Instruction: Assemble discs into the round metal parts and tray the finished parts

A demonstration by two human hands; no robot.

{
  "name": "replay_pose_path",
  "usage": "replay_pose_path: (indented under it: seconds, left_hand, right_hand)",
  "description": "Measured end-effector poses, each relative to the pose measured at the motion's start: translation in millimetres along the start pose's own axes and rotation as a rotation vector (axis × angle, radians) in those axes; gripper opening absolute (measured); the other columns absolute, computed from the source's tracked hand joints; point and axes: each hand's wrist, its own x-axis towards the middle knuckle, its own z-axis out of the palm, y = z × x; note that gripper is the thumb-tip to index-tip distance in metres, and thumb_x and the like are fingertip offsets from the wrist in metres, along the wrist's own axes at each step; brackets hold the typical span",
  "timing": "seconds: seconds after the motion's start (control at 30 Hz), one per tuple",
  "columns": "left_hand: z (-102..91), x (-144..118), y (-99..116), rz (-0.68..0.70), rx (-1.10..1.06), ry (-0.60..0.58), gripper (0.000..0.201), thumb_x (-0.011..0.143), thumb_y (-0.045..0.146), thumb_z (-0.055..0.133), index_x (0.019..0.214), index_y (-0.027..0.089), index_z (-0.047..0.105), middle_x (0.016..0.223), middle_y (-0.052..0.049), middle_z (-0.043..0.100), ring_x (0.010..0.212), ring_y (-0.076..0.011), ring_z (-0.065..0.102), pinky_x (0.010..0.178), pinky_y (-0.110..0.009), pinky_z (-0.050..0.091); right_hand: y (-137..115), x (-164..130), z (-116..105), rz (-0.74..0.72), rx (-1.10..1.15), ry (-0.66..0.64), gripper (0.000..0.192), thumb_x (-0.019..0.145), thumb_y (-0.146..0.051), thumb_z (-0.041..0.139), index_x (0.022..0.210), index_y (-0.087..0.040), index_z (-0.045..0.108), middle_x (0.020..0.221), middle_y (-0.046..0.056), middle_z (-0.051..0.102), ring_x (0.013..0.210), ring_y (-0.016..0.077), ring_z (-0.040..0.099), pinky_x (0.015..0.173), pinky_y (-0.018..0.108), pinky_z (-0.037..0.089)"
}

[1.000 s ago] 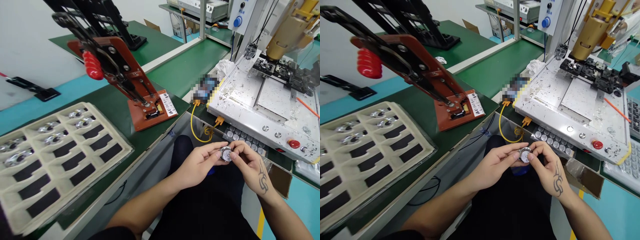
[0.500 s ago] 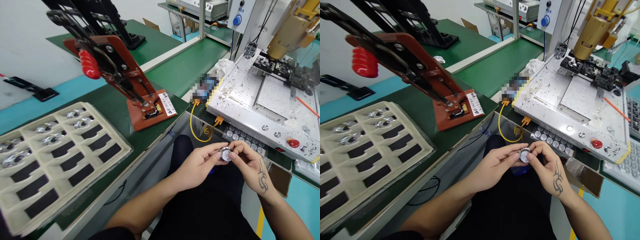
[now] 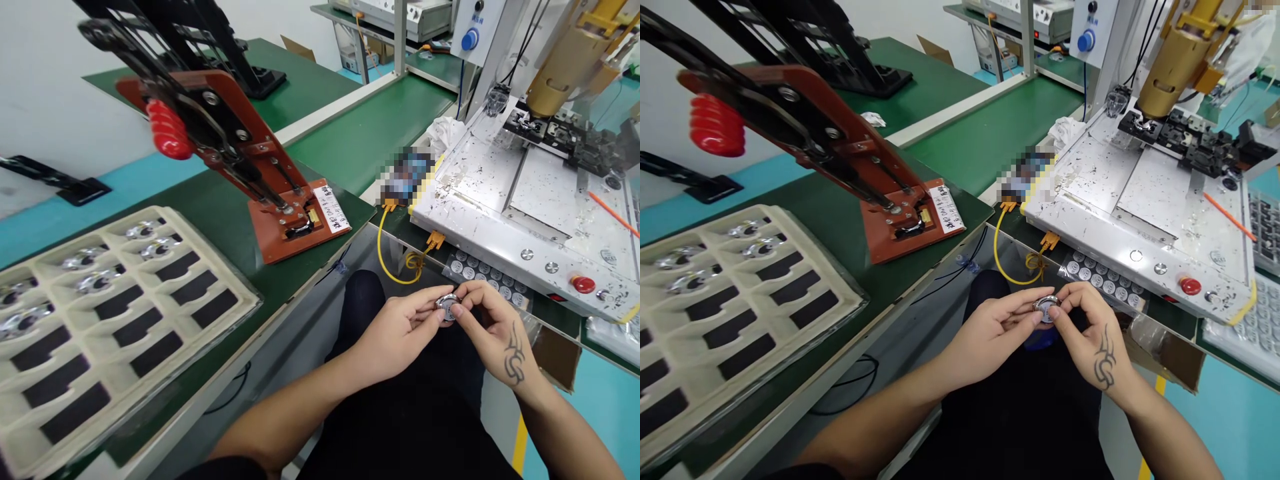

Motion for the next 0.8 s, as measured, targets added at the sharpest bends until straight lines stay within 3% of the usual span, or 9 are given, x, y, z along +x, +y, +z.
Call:
replay_pose_path:
  seconds: [0.2,0.33,0.47,0.57,0.63,0.7,0.8]
  left_hand:
    - [0.5,2,-5,0.097,0.223,0.054,0.043,0.103,0.026,0.064,0.142,0.01,0.07,0.116,-0.013,0.084,0.104,-0.0259,0.083,0.098,-0.036,0.067]
    - [-2.8,3,-8,0.139,0.31,0.056,0.042,0.104,0.027,0.062,0.142,0.012,0.071,0.114,-0.012,0.084,0.098,-0.024,0.083,0.092,-0.032,0.067]
    - [-12.8,5,0,0.127,0.382,-0.034,0.05,0.104,0.025,0.06,0.153,0.017,0.062,0.117,-0.01,0.083,0.101,-0.0222,0.081,0.098,-0.035,0.064]
    - [-18.6,5,9,0.116,0.381,-0.073,0.058,0.104,0.024,0.061,0.161,0.023,0.051,0.122,-0.01,0.082,0.107,-0.0233,0.08,0.102,-0.039,0.063]
    - [-18.7,6,11,0.124,0.257,0.0,0.059,0.102,0.026,0.068,0.158,0.024,0.052,0.138,-0.014,0.075,0.116,-0.025,0.078,0.105,-0.039,0.062]
    - [-16.3,6,9,0.11,0.121,0.102,0.057,0.096,0.03,0.078,0.149,0.022,0.058,0.14,-0.015,0.072,0.113,-0.0242,0.078,0.102,-0.037,0.064]
    - [-12.7,5,3,0.066,0.026,0.178,0.037,0.093,0.037,0.083,0.121,0.016,0.071,0.109,-0.01,0.079,0.091,-0.0201,0.078,0.088,-0.033,0.067]
  right_hand:
    - [1,1,2,-0.106,-0.097,0.066,0.019,0.103,-0.029,0.07,0.087,-0.025,0.063,0.107,0.006,0.067,0.099,0.0228,0.066,0.088,0.039,0.052]
    - [10,4,1,-0.055,-0.077,0.067,0.023,0.099,-0.033,0.077,0.089,-0.026,0.057,0.098,0.003,0.064,0.088,0.0207,0.063,0.079,0.036,0.051]
    - [14,7,1,-0.12,-0.104,-0.067,0.014,0.102,-0.032,0.071,0.116,-0.028,0.069,0.1,0.005,0.068,0.083,0.021,0.063,0.076,0.037,0.053]
    - [10,11,2,-0.2,-0.114,-0.085,0.013,0.104,-0.033,0.067,0.112,-0.029,0.077,0.106,0.008,0.072,0.091,0.0244,0.067,0.082,0.04,0.056]
    - [6,13,5,-0.113,-0.02,-0.016,0.013,0.102,-0.039,0.072,0.103,-0.028,0.077,0.096,0.006,0.074,0.084,0.0232,0.067,0.075,0.038,0.056]
    - [5,15,10,0.021,0.152,0.034,0.021,0.098,-0.047,0.076,0.097,-0.026,0.075,0.088,0.004,0.073,0.074,0.0197,0.064,0.067,0.034,0.054]
    - [4,18,21,0.136,0.366,0.036,0.03,0.095,-0.053,0.08,0.098,-0.024,0.073,0.083,0.002,0.072,0.065,0.0154,0.061,0.059,0.029,0.052]
